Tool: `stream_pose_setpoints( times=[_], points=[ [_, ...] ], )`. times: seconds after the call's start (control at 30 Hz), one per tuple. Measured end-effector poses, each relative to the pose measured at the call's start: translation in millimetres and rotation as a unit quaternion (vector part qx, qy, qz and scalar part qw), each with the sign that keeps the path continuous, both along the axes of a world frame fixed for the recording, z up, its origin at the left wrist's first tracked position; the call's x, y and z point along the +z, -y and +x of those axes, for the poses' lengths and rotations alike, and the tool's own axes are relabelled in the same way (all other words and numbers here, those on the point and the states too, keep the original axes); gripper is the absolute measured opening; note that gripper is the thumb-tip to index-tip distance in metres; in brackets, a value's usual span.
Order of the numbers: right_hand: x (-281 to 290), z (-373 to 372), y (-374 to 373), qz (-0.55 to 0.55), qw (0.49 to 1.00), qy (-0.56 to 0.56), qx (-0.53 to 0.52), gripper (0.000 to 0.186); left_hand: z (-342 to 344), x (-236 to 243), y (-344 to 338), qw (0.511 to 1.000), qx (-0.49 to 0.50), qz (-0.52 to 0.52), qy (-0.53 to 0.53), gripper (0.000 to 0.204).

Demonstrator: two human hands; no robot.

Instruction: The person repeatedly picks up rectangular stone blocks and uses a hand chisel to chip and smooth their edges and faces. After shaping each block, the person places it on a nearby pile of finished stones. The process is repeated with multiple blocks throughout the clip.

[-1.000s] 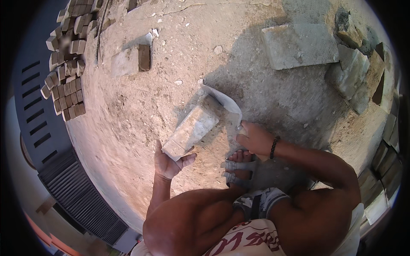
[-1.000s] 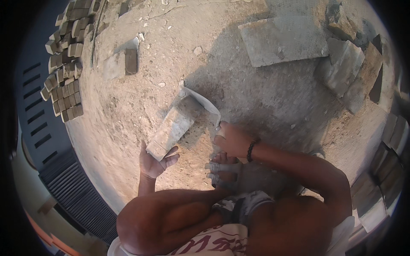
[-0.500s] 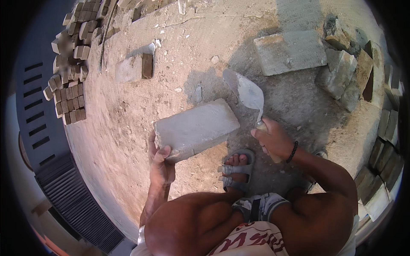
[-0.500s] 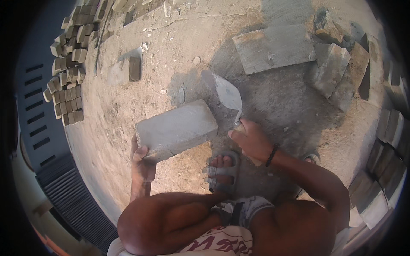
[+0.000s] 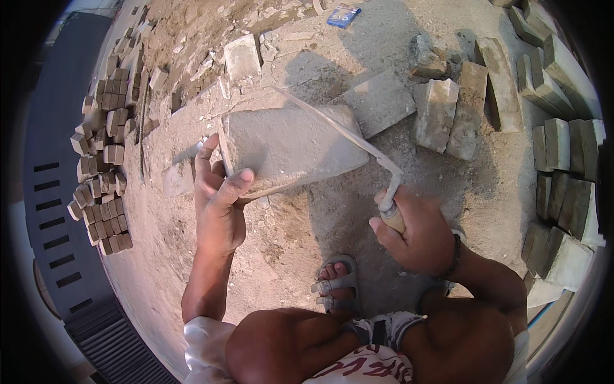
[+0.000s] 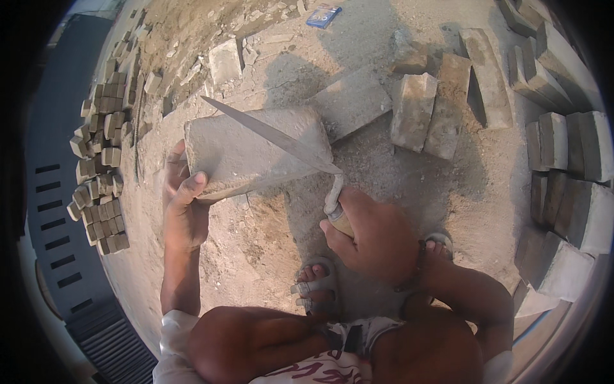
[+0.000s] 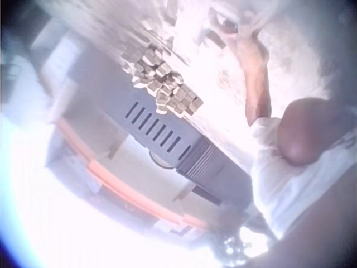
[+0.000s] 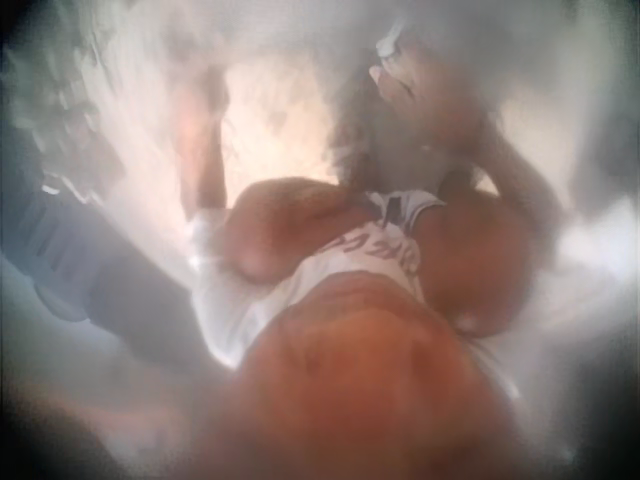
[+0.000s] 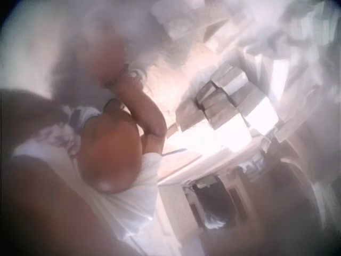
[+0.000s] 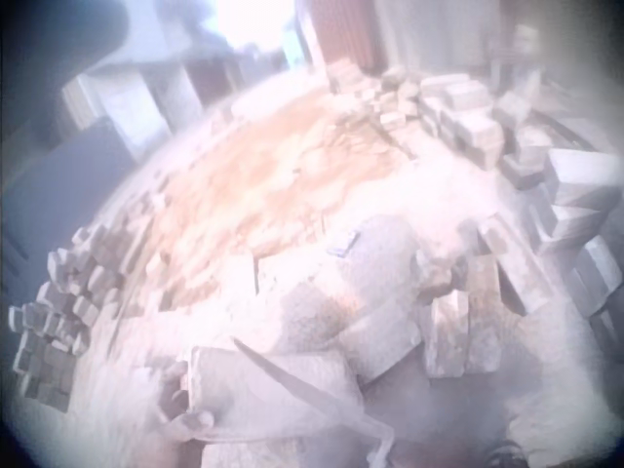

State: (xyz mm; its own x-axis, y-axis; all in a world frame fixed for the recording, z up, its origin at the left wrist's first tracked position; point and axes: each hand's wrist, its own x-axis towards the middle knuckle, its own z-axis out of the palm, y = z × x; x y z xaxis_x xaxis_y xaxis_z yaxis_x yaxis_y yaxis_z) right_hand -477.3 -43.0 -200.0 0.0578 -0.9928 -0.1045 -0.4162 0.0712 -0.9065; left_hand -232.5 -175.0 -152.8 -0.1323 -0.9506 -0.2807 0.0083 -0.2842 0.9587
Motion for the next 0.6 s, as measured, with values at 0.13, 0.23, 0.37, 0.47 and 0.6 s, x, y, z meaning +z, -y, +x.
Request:
stream_pose_setpoints(
  times=[0.13,0.23,0.37,0.47,0.6],
  points=[
    [-46.5,-13.1,10.0,0.099,0.988,-0.122,0.004,0.037,-25.2,-38.9,-1.1,0.999,0.05,0.01,-0.017,0.099],
    [-77.0,-68.7,22.8,0.176,0.965,-0.184,-0.061,0.037,-24.9,-51.1,-15.5,0.998,0.048,-0.006,-0.026,0.106],
    [-33.7,-36.6,16.9,0.041,0.988,-0.144,-0.031,0.032,0.7,-73.3,-20.5,0.998,0.059,-0.002,-0.036,0.107],
    [-46.6,-14.9,19.4,0.015,0.977,-0.208,0.033,0.033,6.9,-74.7,-16.3,0.991,0.06,0.054,-0.106,0.099],
    [-66.0,-47.4,59.9,0.124,0.964,-0.237,-0.007,0.038,7.2,-82.8,-6.8,0.987,0.07,0.116,-0.09,0.085]
  ],
)
